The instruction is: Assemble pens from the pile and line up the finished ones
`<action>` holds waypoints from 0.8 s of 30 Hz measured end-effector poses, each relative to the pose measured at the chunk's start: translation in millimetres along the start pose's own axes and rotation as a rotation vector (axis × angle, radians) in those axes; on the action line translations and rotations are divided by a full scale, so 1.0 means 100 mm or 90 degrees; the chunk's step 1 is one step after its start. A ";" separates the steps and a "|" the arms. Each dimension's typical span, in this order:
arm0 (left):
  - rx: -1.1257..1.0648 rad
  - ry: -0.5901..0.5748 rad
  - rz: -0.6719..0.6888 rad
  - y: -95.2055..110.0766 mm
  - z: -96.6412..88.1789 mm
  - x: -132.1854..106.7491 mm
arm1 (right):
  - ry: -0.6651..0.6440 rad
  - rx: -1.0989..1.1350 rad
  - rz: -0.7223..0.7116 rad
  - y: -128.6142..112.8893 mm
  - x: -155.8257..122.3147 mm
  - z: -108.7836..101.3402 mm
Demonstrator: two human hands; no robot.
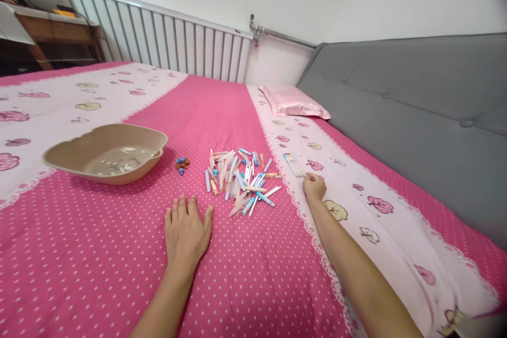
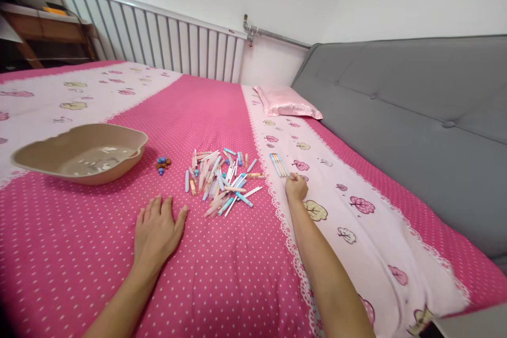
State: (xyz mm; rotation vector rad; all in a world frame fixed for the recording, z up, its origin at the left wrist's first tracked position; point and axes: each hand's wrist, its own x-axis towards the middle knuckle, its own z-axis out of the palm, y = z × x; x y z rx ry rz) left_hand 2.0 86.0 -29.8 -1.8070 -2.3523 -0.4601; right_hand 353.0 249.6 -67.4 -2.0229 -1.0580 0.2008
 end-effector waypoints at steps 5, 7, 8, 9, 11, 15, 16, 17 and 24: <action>0.011 0.005 0.001 0.00 -0.01 0.01 | 0.003 -0.004 -0.005 -0.01 -0.01 0.00; 0.014 0.005 0.003 0.00 -0.01 0.01 | 0.004 -0.007 -0.009 -0.01 -0.03 0.00; 0.014 0.005 0.002 0.00 -0.01 0.00 | 0.004 -0.009 -0.013 -0.02 -0.03 -0.01; 0.014 0.005 0.003 0.00 -0.01 0.00 | 0.004 -0.011 -0.018 -0.02 -0.04 -0.01; 0.012 0.007 0.003 0.00 -0.01 0.00 | 0.007 -0.018 -0.037 -0.04 -0.05 -0.01; 0.010 0.009 0.002 0.00 -0.01 0.00 | 0.008 -0.038 -0.135 -0.08 -0.08 0.01; 0.009 0.007 0.000 0.00 -0.01 0.00 | 0.002 -0.042 -0.166 -0.09 -0.08 0.02; 0.008 0.005 0.000 0.00 -0.01 0.00 | -0.007 -0.046 -0.194 -0.09 -0.09 0.03; 0.001 0.000 -0.001 0.00 -0.02 0.00 | -0.056 -0.053 -0.288 -0.07 -0.11 0.08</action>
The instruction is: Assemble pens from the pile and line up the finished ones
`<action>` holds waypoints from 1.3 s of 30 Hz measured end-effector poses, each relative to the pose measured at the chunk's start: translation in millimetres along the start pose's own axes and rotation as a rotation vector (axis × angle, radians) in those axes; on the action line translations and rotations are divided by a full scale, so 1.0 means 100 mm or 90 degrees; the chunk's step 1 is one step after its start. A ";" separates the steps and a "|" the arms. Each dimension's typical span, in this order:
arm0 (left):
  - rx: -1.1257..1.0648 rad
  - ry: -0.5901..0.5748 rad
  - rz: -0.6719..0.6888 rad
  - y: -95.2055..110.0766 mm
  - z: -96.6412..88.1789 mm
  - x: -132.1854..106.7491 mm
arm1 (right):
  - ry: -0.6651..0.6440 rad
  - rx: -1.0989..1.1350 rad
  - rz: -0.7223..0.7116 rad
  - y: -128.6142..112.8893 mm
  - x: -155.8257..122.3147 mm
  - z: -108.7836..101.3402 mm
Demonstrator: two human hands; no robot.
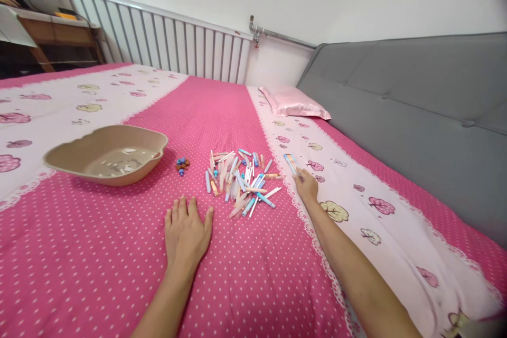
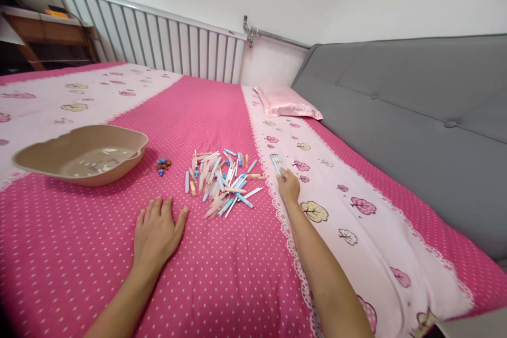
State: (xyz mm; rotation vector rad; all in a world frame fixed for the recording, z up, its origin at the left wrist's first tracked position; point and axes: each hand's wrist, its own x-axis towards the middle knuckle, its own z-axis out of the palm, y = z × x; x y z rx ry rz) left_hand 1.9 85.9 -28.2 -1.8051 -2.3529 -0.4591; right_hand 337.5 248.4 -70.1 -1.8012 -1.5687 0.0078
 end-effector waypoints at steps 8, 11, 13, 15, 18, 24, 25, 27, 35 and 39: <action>0.003 -0.001 0.001 -0.01 0.02 0.00 | 0.001 -0.014 0.000 0.03 0.00 0.04; 0.009 0.004 0.006 -0.01 0.02 0.00 | 0.003 -0.021 0.000 0.03 0.01 0.05; 0.012 0.008 0.006 -0.01 0.02 -0.01 | 0.005 -0.028 -0.001 0.02 0.00 0.05; 0.014 0.010 0.005 -0.01 0.02 -0.01 | 0.008 -0.037 0.000 0.00 0.00 0.04; 0.012 0.011 0.003 -0.01 0.02 -0.01 | 0.020 -0.056 0.012 -0.04 -0.01 0.03; 0.004 0.000 0.001 -0.01 0.02 -0.01 | 0.039 -0.091 0.033 -0.08 -0.02 0.00; 0.004 -0.001 0.001 -0.01 0.02 -0.01 | 0.038 -0.095 0.031 -0.08 -0.01 0.00; 0.007 -0.003 0.001 -0.01 0.02 0.00 | 0.036 -0.099 0.026 -0.07 -0.01 0.00; 0.012 0.004 0.006 -0.02 0.02 -0.01 | 0.031 -0.092 0.015 -0.03 0.00 0.02; 0.010 0.010 0.007 -0.02 0.03 -0.01 | 0.031 -0.080 0.019 -0.02 0.01 0.03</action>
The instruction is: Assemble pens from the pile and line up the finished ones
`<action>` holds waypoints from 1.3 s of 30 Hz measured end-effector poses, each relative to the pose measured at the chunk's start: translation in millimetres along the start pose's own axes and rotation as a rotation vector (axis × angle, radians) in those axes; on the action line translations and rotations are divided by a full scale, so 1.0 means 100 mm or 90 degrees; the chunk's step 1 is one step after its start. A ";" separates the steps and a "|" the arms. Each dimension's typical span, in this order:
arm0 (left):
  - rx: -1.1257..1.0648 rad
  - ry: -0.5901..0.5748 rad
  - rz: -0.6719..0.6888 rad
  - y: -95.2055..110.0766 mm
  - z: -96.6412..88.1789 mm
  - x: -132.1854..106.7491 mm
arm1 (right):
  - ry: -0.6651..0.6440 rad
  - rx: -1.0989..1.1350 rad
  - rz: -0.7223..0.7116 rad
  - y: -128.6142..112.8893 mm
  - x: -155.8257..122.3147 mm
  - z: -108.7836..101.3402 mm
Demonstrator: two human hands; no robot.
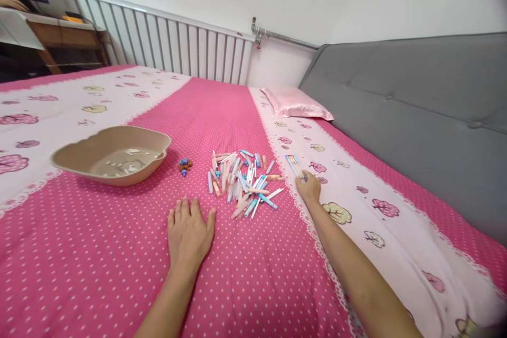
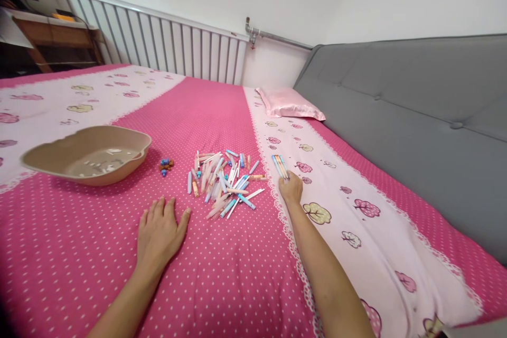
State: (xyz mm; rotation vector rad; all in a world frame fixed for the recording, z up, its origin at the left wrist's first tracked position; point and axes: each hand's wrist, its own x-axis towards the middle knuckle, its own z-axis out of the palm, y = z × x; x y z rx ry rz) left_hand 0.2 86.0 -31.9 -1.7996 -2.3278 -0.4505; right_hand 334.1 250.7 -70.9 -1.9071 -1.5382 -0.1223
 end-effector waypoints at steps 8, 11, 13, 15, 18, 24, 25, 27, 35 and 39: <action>-0.002 -0.002 0.000 0.00 -0.01 0.00 | 0.004 0.026 0.009 0.01 0.01 0.01; -0.001 -0.003 0.001 0.00 -0.01 0.00 | 0.006 0.040 0.005 0.02 0.00 0.01; 0.001 -0.005 0.001 0.00 -0.01 0.00 | 0.008 0.050 -0.002 0.03 0.00 0.02; 0.003 -0.007 0.001 0.00 -0.01 0.00 | 0.012 0.060 -0.009 0.03 0.01 0.02; 0.005 -0.006 0.000 0.00 0.00 0.00 | 0.024 0.068 -0.020 0.04 0.01 0.03; 0.001 -0.007 -0.002 0.01 -0.01 0.00 | 0.056 0.074 -0.036 0.01 0.00 0.02; 0.001 -0.008 -0.002 0.01 -0.01 0.00 | 0.061 0.076 -0.037 0.01 0.00 0.02; 0.005 -0.008 -0.002 0.01 -0.01 0.00 | 0.072 0.078 -0.038 0.00 -0.01 0.00; 0.010 -0.005 -0.001 0.01 -0.01 0.00 | 0.090 0.082 -0.044 -0.02 -0.03 -0.03; 0.006 -0.006 -0.002 0.01 -0.01 0.00 | 0.097 0.079 -0.029 -0.03 -0.04 -0.02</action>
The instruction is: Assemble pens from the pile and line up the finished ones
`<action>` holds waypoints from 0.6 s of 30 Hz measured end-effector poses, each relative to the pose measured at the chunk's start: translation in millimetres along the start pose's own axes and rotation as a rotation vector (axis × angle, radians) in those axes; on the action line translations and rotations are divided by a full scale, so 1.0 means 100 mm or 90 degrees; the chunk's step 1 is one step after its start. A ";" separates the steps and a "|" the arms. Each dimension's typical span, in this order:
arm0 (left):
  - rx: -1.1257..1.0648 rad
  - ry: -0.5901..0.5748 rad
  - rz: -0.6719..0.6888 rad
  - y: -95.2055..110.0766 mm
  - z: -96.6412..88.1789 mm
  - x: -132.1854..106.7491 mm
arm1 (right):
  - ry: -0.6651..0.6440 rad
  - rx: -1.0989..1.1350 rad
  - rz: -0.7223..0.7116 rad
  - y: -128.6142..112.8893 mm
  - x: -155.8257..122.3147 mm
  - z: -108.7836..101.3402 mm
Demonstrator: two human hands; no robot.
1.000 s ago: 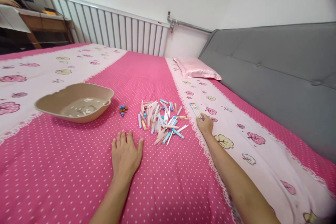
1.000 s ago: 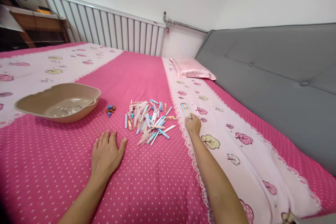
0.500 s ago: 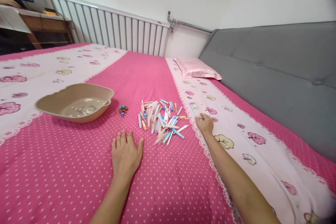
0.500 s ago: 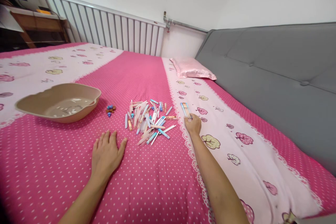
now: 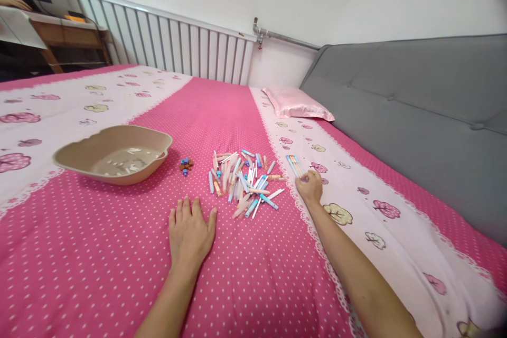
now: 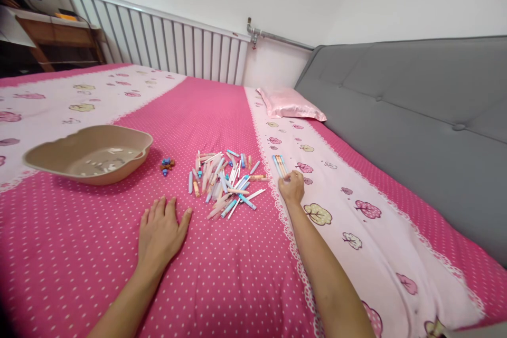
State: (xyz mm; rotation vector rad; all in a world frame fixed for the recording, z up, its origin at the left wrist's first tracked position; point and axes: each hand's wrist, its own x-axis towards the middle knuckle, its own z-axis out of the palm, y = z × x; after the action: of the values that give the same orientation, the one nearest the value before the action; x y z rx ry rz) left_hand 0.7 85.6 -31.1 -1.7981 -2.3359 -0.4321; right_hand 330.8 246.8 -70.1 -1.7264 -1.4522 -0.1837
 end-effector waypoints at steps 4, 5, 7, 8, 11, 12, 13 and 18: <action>-0.003 0.001 0.000 0.00 0.00 0.00 | 0.010 -0.009 0.018 0.00 -0.01 0.00; -0.004 0.002 0.001 0.00 0.00 0.00 | 0.012 -0.012 0.022 -0.01 -0.01 0.00; -0.005 0.004 0.001 0.00 0.00 0.00 | 0.014 -0.018 0.029 -0.01 -0.01 0.00; -0.006 0.005 0.001 0.00 0.00 0.00 | 0.013 -0.021 0.032 -0.01 -0.01 -0.01; -0.009 0.003 0.001 0.00 0.00 0.00 | 0.010 -0.030 0.039 -0.02 -0.01 -0.01; -0.010 0.001 0.001 0.00 0.00 0.00 | 0.009 -0.033 0.041 -0.02 -0.01 -0.01; -0.011 0.000 0.001 0.00 0.00 0.00 | 0.008 -0.035 0.042 -0.02 -0.01 -0.01; -0.008 -0.001 -0.001 0.00 0.01 0.00 | 0.005 -0.042 0.045 -0.03 -0.01 -0.02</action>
State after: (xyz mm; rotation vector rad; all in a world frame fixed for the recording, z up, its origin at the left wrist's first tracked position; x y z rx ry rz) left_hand 0.7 85.8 -31.7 -1.8040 -2.3407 -0.4466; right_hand 328.2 244.6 -68.4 -1.8243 -1.3910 -0.2024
